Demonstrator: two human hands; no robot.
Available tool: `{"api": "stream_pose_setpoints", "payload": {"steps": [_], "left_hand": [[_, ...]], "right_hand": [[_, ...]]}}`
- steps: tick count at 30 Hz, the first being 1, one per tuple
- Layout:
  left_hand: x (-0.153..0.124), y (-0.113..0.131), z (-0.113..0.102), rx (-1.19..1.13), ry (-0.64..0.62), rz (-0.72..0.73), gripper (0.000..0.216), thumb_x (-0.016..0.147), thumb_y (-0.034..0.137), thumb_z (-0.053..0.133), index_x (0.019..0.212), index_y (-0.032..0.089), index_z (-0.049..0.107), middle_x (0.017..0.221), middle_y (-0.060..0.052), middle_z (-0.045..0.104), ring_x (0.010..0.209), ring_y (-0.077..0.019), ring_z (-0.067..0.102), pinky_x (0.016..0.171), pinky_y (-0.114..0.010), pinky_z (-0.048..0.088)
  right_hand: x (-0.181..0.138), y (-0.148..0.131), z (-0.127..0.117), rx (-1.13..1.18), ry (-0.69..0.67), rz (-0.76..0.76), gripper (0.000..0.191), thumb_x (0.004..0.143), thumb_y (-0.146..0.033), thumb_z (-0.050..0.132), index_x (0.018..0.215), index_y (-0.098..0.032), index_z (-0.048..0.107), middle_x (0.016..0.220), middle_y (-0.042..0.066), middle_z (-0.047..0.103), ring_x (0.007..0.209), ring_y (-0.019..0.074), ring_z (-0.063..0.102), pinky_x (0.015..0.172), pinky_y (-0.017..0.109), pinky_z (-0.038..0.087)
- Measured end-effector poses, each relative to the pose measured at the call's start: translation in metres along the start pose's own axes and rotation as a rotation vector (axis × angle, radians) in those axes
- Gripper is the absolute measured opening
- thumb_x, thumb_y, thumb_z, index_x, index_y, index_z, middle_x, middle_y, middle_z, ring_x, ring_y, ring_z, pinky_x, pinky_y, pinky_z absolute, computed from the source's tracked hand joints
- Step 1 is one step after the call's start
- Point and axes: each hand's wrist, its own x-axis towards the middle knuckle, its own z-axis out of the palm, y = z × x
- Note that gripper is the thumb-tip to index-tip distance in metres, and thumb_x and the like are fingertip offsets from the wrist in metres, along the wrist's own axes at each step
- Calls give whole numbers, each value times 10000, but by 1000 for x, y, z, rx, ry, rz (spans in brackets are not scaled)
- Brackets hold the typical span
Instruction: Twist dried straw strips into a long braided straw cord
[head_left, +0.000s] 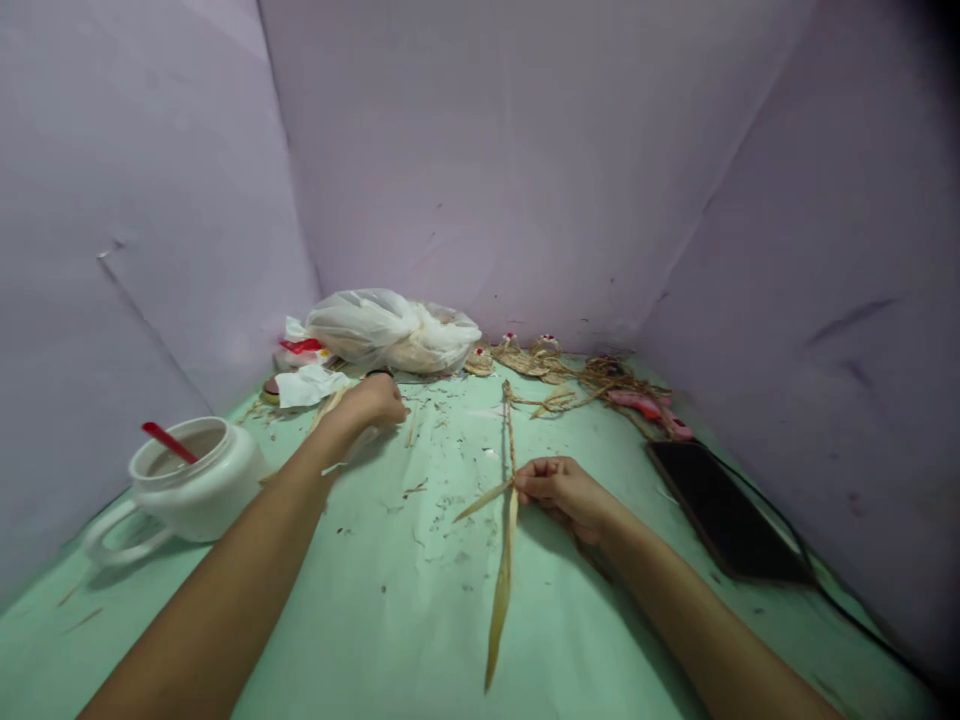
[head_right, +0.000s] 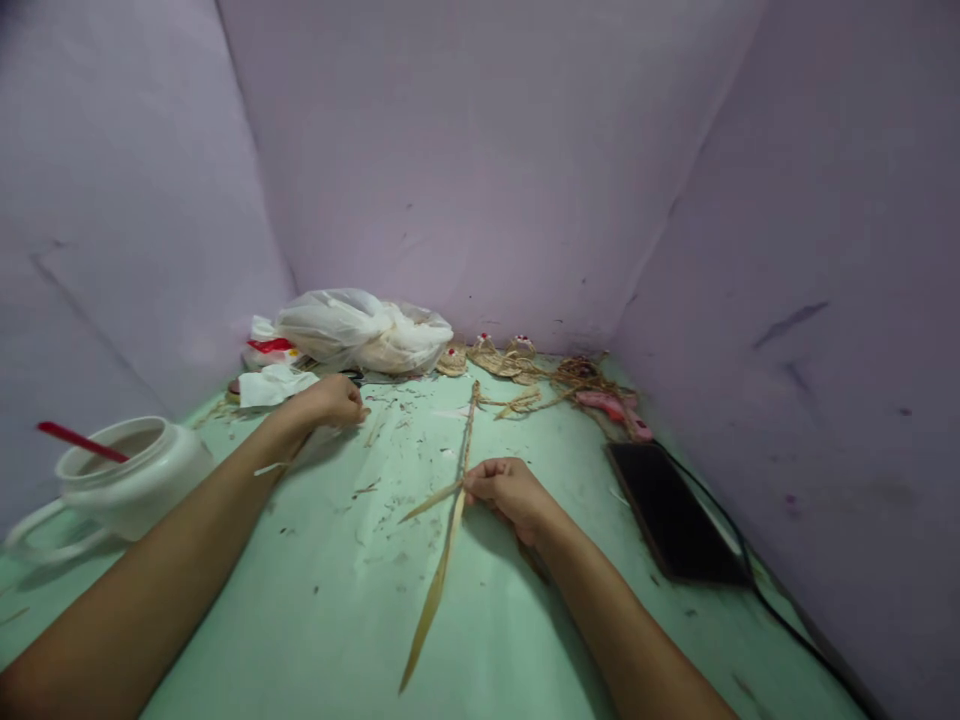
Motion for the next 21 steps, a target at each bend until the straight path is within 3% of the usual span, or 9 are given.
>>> {"api": "stream_pose_setpoints", "payload": {"steps": [3,6,10,21], "left_hand": [[-20,36,16,-250,-181,195,142,533,273,590,571,136,598,464,1,498,442,-101,435,439,-203,296],[-35,63,41,-364,-325,232,167,538,292,584,568,128,597,407,21,440,394,-82,377,399,-199,263],[-39,73,64,-481,-458,231,154,524,270,580,568,123,593,395,26,430,367,-73,350,368,-196,241],[-41,75,69,-462,-485,247,130,481,201,561,574,121,604,391,42,410,388,-67,341,395,-197,268]], "right_hand": [[-1,-1,0,9,17,-8,91,591,-216,562,554,-143,522,353,-88,306,328,29,151,370,225,56],[-2,-3,0,37,-4,-25,98,594,-211,557,537,-140,520,336,-92,286,320,27,137,369,225,46],[-3,-5,0,79,-3,-24,93,594,-194,549,527,-136,520,326,-96,283,309,24,143,362,220,47],[-2,-5,2,69,63,-33,59,572,-100,505,528,-122,538,372,-61,447,312,16,189,359,206,95]]}}
